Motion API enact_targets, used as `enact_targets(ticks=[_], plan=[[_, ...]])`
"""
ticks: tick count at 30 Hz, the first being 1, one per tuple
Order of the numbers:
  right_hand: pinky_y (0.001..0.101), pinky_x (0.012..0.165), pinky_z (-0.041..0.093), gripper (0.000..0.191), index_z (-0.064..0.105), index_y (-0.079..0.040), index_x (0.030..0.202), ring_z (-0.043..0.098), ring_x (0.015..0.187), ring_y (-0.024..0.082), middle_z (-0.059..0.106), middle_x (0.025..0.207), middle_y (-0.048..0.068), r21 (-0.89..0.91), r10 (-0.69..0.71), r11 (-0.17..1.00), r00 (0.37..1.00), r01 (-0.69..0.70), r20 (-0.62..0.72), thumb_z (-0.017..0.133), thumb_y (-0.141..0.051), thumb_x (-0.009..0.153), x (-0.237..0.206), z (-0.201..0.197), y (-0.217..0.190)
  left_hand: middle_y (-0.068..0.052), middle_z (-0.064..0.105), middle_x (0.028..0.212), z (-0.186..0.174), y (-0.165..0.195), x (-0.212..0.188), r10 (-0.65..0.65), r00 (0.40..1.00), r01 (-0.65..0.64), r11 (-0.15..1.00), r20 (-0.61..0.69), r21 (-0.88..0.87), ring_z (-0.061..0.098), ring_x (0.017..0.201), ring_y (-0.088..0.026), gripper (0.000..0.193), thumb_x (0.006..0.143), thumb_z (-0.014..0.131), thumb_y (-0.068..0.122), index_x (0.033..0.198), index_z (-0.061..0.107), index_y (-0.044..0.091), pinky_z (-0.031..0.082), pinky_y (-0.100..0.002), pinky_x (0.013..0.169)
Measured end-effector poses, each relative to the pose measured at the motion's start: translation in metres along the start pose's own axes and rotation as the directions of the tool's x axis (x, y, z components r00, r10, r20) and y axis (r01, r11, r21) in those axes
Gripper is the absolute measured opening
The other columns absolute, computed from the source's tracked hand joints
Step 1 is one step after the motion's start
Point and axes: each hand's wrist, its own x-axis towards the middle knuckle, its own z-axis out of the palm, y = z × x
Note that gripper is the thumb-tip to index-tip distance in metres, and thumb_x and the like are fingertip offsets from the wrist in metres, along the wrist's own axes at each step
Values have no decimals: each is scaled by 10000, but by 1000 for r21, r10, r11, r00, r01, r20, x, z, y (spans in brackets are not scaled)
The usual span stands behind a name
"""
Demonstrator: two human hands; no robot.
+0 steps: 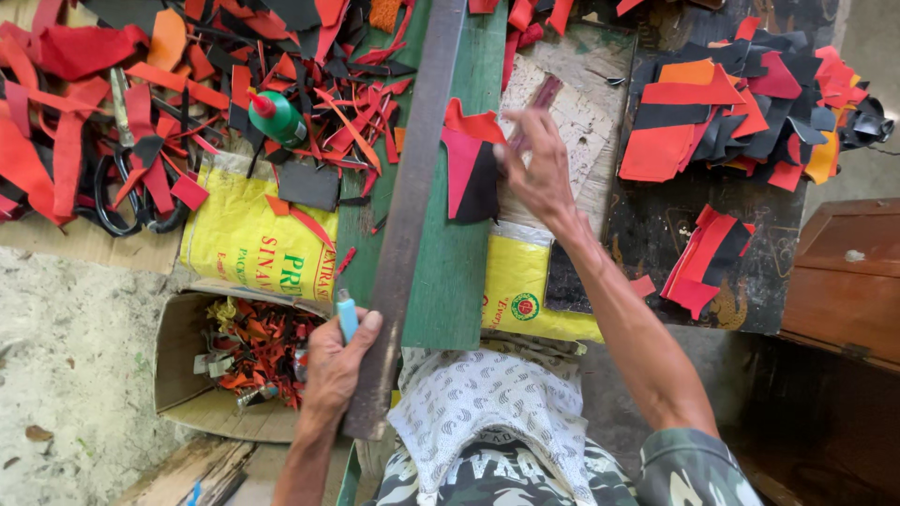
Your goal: The person uses a utility knife and a wooden straightedge to trim red and black flexible material pieces on a workbench. They repeatedly align the straightedge, cut along its edge, and set the trimmed pieces aside into a growing pile.
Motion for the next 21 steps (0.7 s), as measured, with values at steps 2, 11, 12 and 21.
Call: enact_targets(ticks=[2, 11, 12, 21], plan=[[422, 1059, 489, 511, 645, -38, 1299, 590, 1183, 319, 613, 1299, 159, -74, -180, 980, 982, 183, 52, 807, -29, 814, -28, -2, -4, 55, 633, 687, 11, -11, 6, -2, 1000, 2, 1000, 16, -9, 534, 564, -38, 237, 949, 708, 271, 867, 691, 49, 424, -232, 498], [443, 1070, 468, 631, 642, -1, 1330, 529, 1230, 358, 583, 1364, 163, -124, -293, 947, 955, 297, 50, 891, -139, 768, -70, 23, 3, 91, 589, 716, 35, -29, 10, 101, 992, -103, 994, 70, 28, 479, 644, -8, 240, 971, 714, 267, 867, 694, 52, 395, -213, 551], [440, 1060, 479, 602, 652, 0, 1320, 533, 1223, 355, 587, 1347, 156, -119, -300, 946, 954, 301, 32, 891, -137, 784, -68, 28, 4, 92, 588, 709, 36, -29, 8, 95, 993, -97, 995, 67, 20, 477, 637, -10, 237, 965, 711, 269, 858, 689, 58, 391, -220, 545], [451, 1000, 481, 562, 682, 19, 1272, 536, 1144, 355, 598, 1295, 153, -144, -338, 932, 941, 333, -14, 895, -158, 783, -48, 51, 1, 39, 385, 591, 38, -34, 21, 113, 993, -114, 923, 24, 367, 344, 572, -75, 454, 982, 685, 318, 675, 498, 41, 315, -341, 498]])
